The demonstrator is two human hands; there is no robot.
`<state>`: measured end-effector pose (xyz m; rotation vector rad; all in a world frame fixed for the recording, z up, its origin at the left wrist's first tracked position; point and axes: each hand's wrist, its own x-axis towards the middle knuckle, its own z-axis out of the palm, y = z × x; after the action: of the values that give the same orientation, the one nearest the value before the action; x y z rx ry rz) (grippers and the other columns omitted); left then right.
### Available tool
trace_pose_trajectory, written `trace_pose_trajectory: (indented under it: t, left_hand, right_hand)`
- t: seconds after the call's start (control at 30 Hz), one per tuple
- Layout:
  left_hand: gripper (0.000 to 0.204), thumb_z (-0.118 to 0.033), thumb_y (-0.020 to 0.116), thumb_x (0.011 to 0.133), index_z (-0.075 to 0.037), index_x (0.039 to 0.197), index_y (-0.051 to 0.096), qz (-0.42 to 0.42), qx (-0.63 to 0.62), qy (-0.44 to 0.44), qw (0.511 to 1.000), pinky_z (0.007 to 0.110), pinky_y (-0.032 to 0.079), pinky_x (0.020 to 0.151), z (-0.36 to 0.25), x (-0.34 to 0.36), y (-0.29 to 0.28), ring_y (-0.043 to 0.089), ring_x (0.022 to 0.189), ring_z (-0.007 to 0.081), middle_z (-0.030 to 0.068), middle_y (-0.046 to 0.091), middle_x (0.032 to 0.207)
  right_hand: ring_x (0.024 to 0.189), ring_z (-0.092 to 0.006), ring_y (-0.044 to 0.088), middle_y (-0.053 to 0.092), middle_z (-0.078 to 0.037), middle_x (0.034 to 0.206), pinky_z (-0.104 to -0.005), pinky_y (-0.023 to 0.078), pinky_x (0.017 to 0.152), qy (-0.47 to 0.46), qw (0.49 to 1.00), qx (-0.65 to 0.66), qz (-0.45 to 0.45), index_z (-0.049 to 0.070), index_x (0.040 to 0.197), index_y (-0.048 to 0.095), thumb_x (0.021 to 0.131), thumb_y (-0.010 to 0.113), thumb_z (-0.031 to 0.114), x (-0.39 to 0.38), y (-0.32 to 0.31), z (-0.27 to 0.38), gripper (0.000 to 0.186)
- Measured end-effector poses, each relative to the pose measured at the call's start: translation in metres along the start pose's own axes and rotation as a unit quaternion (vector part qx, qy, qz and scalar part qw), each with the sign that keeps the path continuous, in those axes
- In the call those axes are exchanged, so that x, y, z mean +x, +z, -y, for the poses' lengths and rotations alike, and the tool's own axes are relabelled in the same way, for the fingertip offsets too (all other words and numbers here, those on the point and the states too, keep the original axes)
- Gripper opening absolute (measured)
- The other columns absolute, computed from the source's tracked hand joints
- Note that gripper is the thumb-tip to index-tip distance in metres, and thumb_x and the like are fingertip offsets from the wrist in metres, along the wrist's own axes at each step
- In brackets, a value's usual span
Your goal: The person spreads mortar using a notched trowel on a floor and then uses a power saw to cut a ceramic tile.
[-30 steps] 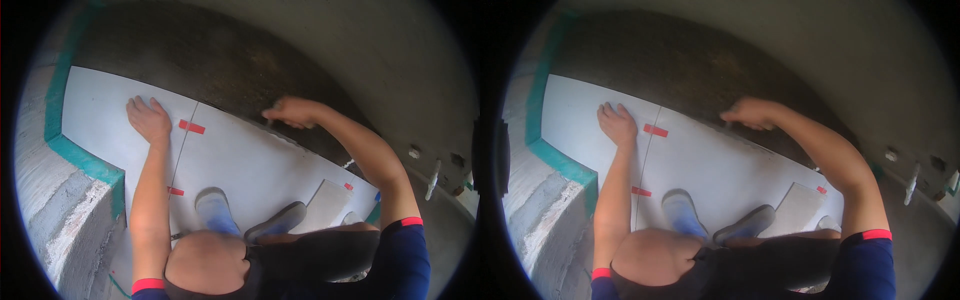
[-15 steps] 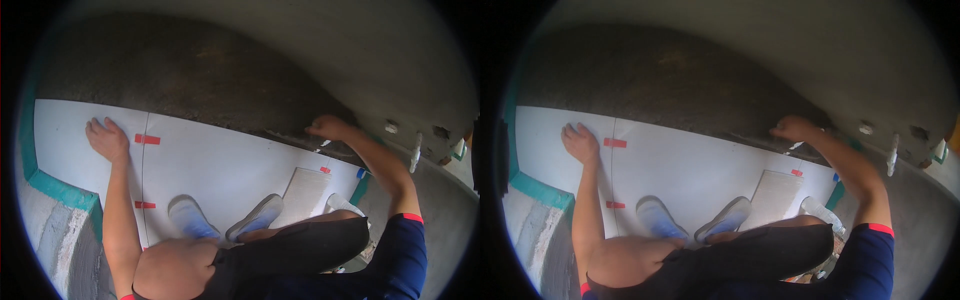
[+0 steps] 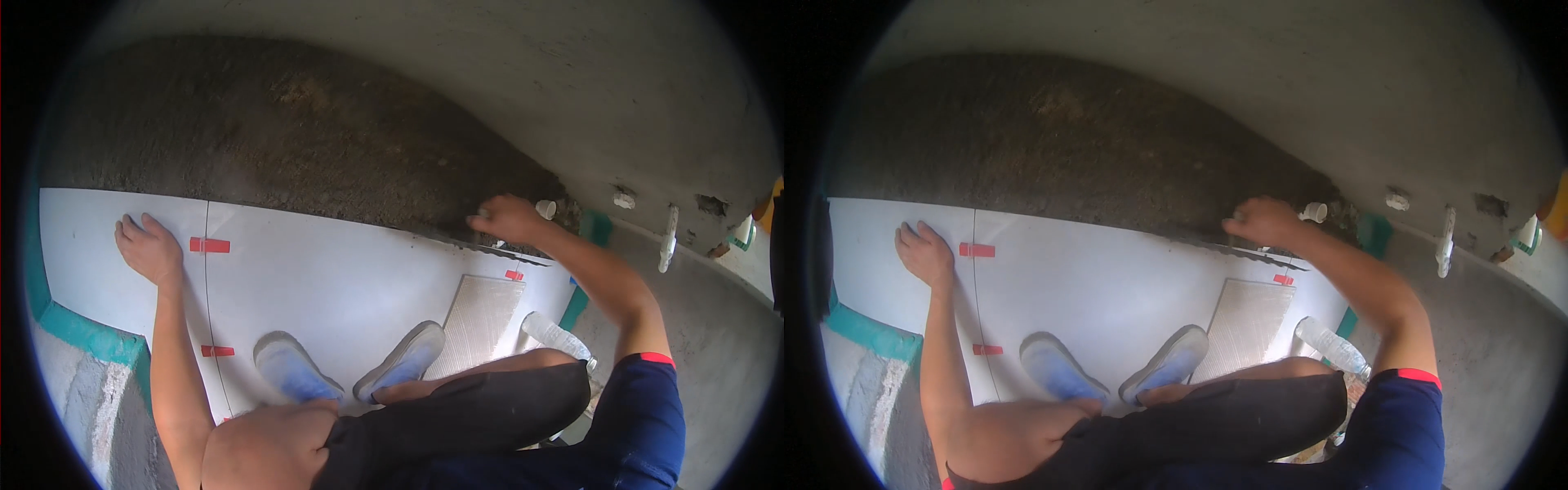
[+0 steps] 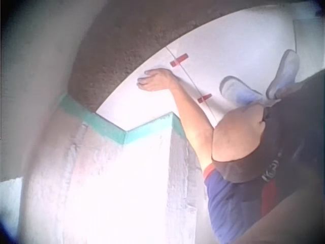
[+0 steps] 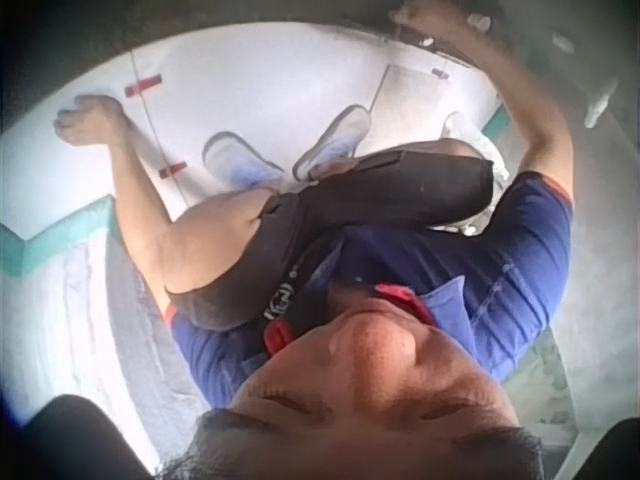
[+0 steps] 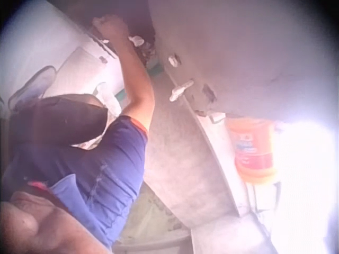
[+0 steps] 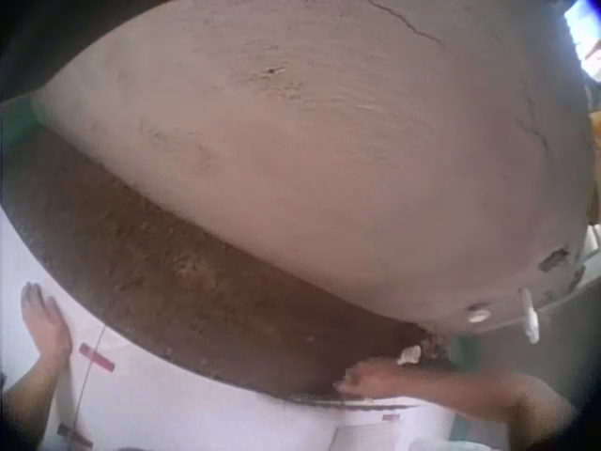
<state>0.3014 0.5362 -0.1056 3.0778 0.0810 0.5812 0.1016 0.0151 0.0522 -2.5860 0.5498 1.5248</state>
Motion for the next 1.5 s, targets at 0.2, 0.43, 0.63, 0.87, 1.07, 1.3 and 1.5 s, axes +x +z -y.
trace_pose_trajectory:
  t: [0.2,0.43,0.63,0.87,1.07,1.3,1.5]
  left_hand:
    - [0.045,-0.032,0.045,0.097,0.003,0.125,0.053,-0.001,0.001,0.018,1.000,0.044,0.038,0.103,0.001,-0.003,0.005,0.047,0.121,0.0385,0.0235,0.050,0.131]
    - [0.046,-0.032,0.043,0.097,0.003,0.126,0.052,-0.008,0.002,0.020,1.000,0.044,0.037,0.104,-0.003,0.001,0.003,0.046,0.123,0.0379,0.0238,0.049,0.132]
    - [0.047,-0.034,0.042,0.098,0.003,0.126,0.052,0.000,0.010,0.017,1.000,0.043,0.037,0.104,0.004,-0.001,0.006,0.046,0.123,0.0378,0.0235,0.049,0.132]
    - [0.047,-0.035,0.041,0.098,0.001,0.126,0.053,0.005,0.002,0.026,1.000,0.043,0.037,0.104,0.008,-0.001,0.017,0.046,0.123,0.0373,0.0225,0.049,0.132]
    - [0.046,-0.033,0.043,0.097,0.003,0.125,0.052,0.005,0.011,0.009,1.000,0.044,0.038,0.103,0.008,-0.003,0.008,0.047,0.121,0.0384,0.0235,0.049,0.131]
    - [0.045,-0.030,0.045,0.097,0.005,0.124,0.053,0.007,-0.004,0.020,1.000,0.044,0.038,0.103,-0.004,0.000,-0.001,0.048,0.120,0.0399,0.0255,0.049,0.131]
    - [0.044,-0.027,0.047,0.095,0.007,0.123,0.052,0.012,-0.022,0.009,1.000,0.045,0.036,0.103,-0.008,0.002,-0.007,0.046,0.121,0.0407,0.0272,0.049,0.130]
  right_hand:
    - [0.095,-0.0346,0.064,0.068,-0.018,0.097,-0.0439,0.051,0.082,0.005,1.000,0.005,0.001,0.004,0.092,0.070,0.082,0.051,0.056,0.021,0.040,-0.066,0.056]
    - [0.094,-0.0355,0.064,0.067,-0.021,0.098,-0.0456,0.051,0.081,0.065,0.994,-0.082,-0.015,0.003,0.091,0.070,0.082,0.055,0.052,-0.023,0.041,-0.115,0.052]
    - [0.089,-0.0349,0.064,0.067,-0.021,0.093,-0.0438,0.050,0.080,-0.039,0.999,0.033,0.009,0.000,0.088,0.070,0.085,0.048,0.055,0.016,-0.017,0.002,0.059]
    - [0.081,-0.0360,0.065,0.068,-0.022,0.083,-0.0447,0.049,0.076,-0.052,0.989,0.125,0.057,0.000,0.082,0.070,0.083,0.051,0.049,0.040,0.025,-0.035,0.053]
    - [0.101,-0.0338,0.063,0.066,-0.019,0.108,-0.0431,0.049,0.089,0.050,0.996,-0.066,0.045,0.007,0.098,0.071,0.083,0.054,0.051,0.012,0.051,-0.123,0.050]
    - [0.097,-0.0356,0.063,0.067,-0.020,0.097,-0.0440,0.051,0.085,0.007,1.000,-0.014,-0.011,0.005,0.095,0.070,0.081,0.056,0.052,-0.017,0.004,-0.083,0.051]
    - [0.086,-0.0356,0.066,0.068,-0.018,0.087,-0.0436,0.052,0.080,-0.039,0.999,0.001,-0.021,0.004,0.086,0.071,0.079,0.056,0.053,0.026,-0.017,0.034,0.051]
